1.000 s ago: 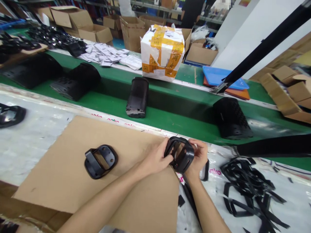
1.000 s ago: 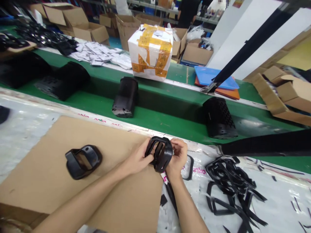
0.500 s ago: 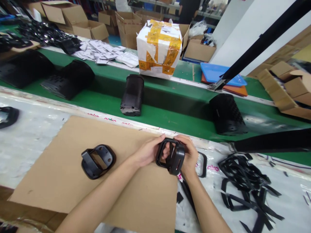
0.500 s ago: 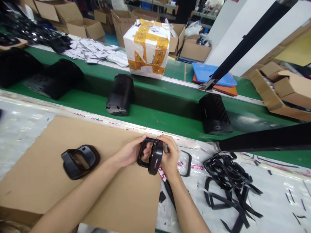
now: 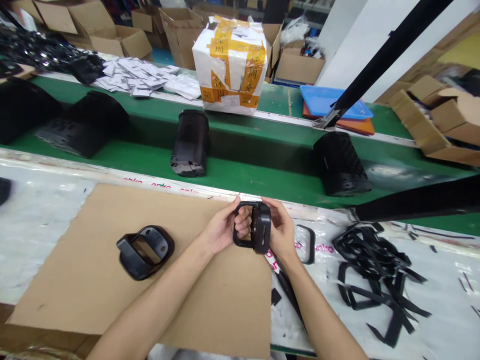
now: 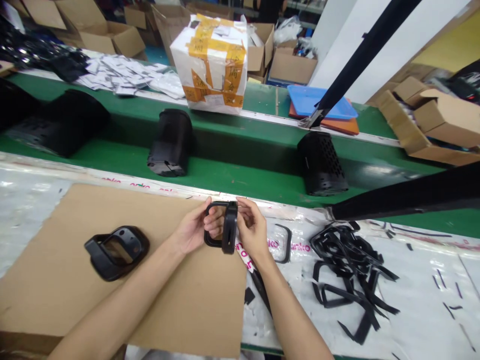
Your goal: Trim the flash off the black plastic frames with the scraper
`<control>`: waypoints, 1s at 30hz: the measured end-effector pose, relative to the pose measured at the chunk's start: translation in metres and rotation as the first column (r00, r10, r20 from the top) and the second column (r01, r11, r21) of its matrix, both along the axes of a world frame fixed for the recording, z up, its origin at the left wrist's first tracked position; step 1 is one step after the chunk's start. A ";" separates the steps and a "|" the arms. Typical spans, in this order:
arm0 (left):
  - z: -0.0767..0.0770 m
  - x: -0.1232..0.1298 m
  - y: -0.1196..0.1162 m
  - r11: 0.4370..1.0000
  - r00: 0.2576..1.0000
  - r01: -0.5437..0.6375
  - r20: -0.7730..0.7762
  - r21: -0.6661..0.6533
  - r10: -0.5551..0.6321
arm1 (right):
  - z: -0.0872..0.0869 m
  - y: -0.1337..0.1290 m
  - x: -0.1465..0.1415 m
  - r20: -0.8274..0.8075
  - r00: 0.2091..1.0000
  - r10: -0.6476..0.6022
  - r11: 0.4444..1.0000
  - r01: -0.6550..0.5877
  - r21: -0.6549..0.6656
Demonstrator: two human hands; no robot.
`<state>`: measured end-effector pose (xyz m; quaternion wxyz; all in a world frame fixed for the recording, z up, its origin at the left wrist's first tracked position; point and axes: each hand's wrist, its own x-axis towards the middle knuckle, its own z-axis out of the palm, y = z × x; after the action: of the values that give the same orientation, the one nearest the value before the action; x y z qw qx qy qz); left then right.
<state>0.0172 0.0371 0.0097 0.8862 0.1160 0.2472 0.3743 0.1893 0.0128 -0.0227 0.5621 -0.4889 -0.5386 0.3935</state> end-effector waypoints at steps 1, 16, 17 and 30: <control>0.001 0.000 0.001 1.000 1.000 -0.023 0.004 0.008 0.022 | 0.000 0.002 0.000 -0.022 1.000 0.012 1.000 -0.013 -0.027; 0.000 0.005 -0.005 0.990 0.990 0.034 -0.138 0.136 -0.015 | -0.001 0.005 -0.001 -0.098 0.995 -0.028 0.978 0.007 -0.207; -0.001 0.006 -0.005 0.992 0.993 0.036 -0.117 0.120 -0.022 | -0.003 0.006 -0.001 -0.108 0.994 -0.027 0.977 0.003 -0.215; 0.008 0.012 -0.018 0.994 0.997 -0.077 -0.009 0.084 0.078 | 0.005 0.000 -0.002 -0.131 0.991 0.016 0.952 -0.055 -0.300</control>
<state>0.0295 0.0195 0.0179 0.8639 0.1455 0.2412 0.4176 0.1876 0.0132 -0.0175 0.5064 -0.5335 -0.4441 0.5116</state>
